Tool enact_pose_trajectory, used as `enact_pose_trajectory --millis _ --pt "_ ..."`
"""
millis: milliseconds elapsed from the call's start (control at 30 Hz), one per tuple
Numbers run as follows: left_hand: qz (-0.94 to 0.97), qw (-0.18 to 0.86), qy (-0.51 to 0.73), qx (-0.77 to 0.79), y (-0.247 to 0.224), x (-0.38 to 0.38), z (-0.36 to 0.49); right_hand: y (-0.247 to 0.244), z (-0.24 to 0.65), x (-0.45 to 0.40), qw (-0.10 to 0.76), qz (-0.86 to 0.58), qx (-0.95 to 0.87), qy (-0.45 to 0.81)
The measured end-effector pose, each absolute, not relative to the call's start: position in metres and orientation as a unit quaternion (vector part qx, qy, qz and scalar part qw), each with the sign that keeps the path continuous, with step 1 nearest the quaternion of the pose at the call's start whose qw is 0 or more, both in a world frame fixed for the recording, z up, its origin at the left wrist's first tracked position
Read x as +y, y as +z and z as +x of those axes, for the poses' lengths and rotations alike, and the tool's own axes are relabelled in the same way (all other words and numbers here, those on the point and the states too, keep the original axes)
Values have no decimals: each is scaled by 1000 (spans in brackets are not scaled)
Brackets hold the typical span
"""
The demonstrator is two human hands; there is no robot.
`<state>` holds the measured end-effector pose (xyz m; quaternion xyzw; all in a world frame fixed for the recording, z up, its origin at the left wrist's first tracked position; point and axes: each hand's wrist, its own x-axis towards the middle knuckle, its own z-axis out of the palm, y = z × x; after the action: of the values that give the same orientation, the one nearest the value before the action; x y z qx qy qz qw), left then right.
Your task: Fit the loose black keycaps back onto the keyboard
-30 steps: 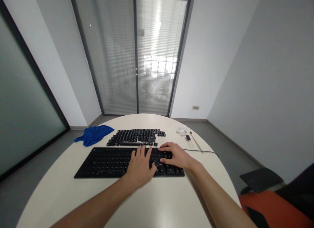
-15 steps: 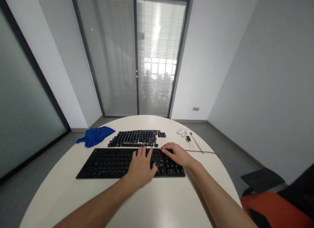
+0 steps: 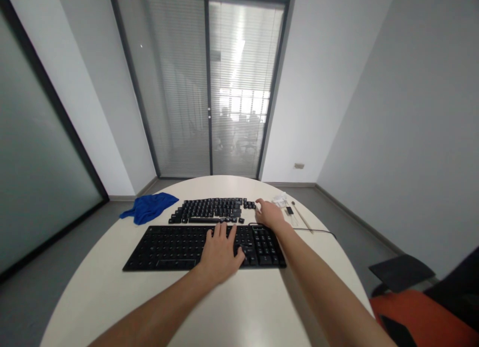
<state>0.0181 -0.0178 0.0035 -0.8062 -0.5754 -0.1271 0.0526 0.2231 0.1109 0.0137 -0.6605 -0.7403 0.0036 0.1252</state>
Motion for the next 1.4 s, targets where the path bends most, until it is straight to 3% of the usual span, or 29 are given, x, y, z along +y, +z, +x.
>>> enact_pose_trajectory --millis 467,800,1267,1400 --pt "-803 68 -137 -577 1 -19 19 15 218 104 76 -663 -744 -28" --pt "-807 71 -152 -567 -2 -16 18 27 204 100 112 -577 -809 -5" --pt "-804 68 -150 -571 1 -19 19 27 219 88 154 -582 -797 50" --pt "-804 69 -161 -568 -1 -18 18 26 226 70 246 -529 -799 143"
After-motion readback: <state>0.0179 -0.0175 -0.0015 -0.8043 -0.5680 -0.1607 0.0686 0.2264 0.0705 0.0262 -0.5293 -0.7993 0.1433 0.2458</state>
